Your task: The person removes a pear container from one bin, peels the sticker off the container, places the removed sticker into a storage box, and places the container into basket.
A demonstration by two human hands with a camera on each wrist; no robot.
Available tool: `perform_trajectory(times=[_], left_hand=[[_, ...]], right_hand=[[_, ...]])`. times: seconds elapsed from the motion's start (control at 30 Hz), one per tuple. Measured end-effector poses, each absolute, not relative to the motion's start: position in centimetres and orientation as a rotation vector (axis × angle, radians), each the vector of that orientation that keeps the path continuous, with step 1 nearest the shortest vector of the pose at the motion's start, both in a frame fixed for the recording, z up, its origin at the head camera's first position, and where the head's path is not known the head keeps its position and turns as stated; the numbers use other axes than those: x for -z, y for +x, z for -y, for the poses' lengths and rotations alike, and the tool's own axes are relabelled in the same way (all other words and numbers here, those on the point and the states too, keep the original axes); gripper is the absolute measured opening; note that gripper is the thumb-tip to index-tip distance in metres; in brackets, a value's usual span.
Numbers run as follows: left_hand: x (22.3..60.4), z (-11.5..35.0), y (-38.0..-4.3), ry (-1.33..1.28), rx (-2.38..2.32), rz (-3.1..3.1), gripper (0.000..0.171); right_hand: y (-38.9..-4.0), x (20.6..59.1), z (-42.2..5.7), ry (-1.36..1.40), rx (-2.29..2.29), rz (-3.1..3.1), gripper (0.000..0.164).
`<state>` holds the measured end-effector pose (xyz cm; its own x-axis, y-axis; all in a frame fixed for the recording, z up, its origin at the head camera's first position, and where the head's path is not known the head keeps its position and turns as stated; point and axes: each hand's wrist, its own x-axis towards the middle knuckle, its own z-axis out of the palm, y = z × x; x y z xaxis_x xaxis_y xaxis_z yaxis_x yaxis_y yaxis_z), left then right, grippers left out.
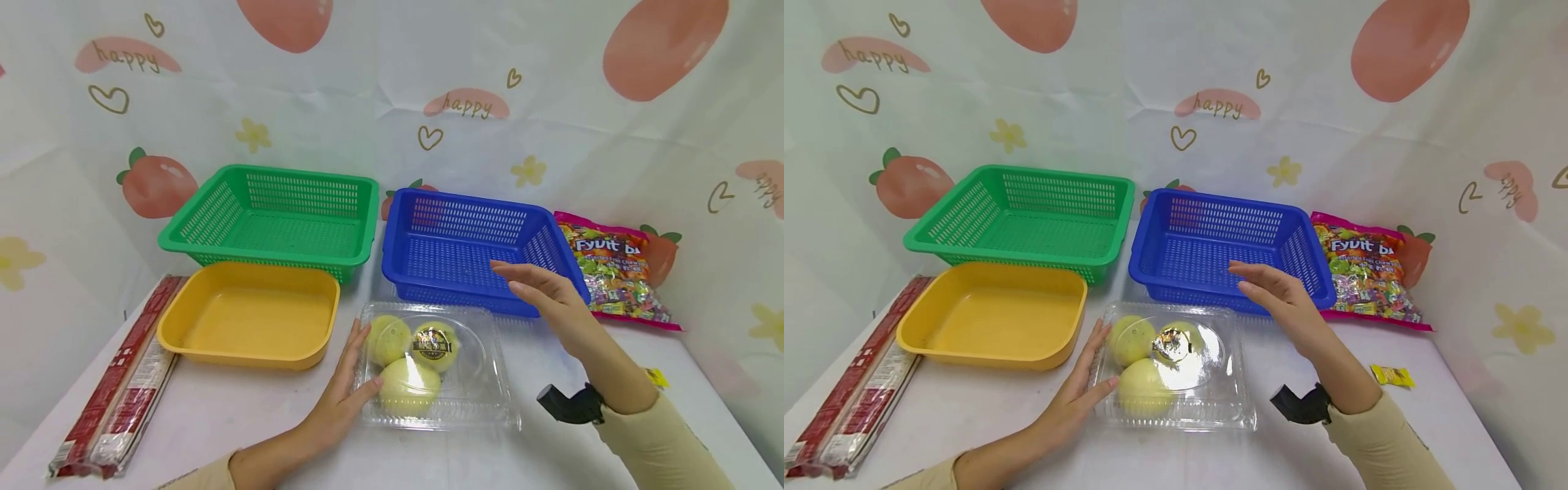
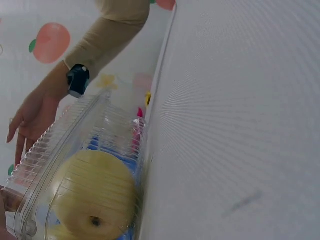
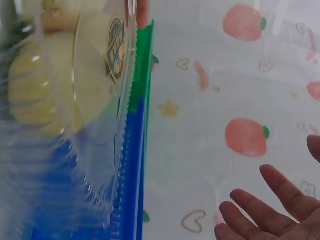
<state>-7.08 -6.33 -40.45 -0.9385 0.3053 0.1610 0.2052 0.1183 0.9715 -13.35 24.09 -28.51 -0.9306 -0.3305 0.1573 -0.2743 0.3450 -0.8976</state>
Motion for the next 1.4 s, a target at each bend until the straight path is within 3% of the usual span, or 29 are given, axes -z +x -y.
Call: perform_trajectory(times=[0.6, 1.4], left_hand=[[40.5, 6.4, -7.3, 0.555, -1.973, -2.282, 0.07], [40.4, 6.3, -7.1, 0.54, -1.98, -2.258, 0.07]], right_hand=[[-18.1, 28.1, -17.2, -0.955, 1.158, -2.332, 0.038], [-19.6, 30.5, -16.0, -1.04, 0.856, -2.22, 0.02]])
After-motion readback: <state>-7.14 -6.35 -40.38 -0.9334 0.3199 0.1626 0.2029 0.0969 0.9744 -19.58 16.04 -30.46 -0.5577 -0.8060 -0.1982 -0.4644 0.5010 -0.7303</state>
